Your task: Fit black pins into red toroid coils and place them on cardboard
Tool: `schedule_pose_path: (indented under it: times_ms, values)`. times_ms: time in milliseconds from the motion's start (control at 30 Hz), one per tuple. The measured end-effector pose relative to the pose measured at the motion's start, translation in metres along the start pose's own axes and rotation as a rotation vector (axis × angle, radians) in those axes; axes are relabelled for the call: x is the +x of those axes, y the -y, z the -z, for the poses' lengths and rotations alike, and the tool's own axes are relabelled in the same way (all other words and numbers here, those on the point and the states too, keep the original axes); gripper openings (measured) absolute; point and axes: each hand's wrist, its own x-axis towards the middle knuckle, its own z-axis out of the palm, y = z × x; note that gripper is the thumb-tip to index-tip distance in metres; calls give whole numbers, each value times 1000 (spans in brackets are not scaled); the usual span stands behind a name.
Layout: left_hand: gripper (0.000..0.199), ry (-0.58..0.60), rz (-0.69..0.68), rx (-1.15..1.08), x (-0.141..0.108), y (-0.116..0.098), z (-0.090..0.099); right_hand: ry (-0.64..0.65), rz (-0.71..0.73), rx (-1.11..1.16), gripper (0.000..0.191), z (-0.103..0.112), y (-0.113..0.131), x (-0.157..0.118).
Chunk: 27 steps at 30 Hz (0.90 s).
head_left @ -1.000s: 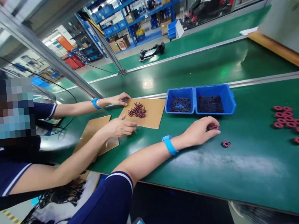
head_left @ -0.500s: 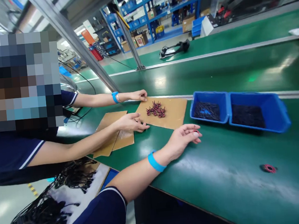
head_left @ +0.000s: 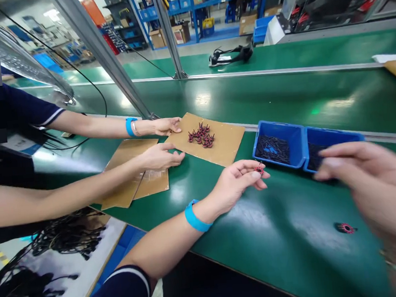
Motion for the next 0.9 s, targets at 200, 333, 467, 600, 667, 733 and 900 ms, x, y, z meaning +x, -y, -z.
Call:
schedule_pose_path:
  times_ms: [200,333,467,600,667,733,900]
  values:
    - [36,14,-26,20,1,-1,3,235,-93,142,23,-54,1,22]
    - [36,27,4,38,1,-3,4,268,-140,208,23,-60,-9,10]
    - [35,67,47,79,-2,-7,2,314,-152,252,15,-61,-14,1]
    - [34,94,92,64,-5,-9,0,287,-126,267,11,-56,-15,1]
    - [35,89,105,45,-6,-8,0,167,-132,350,11,-52,-16,3]
    - [35,69,107,36,-6,-8,0,-9,-128,422,10,-47,-16,3]
    - [36,8,49,70,-4,-6,1,-51,-96,192,8,-47,-13,-5]
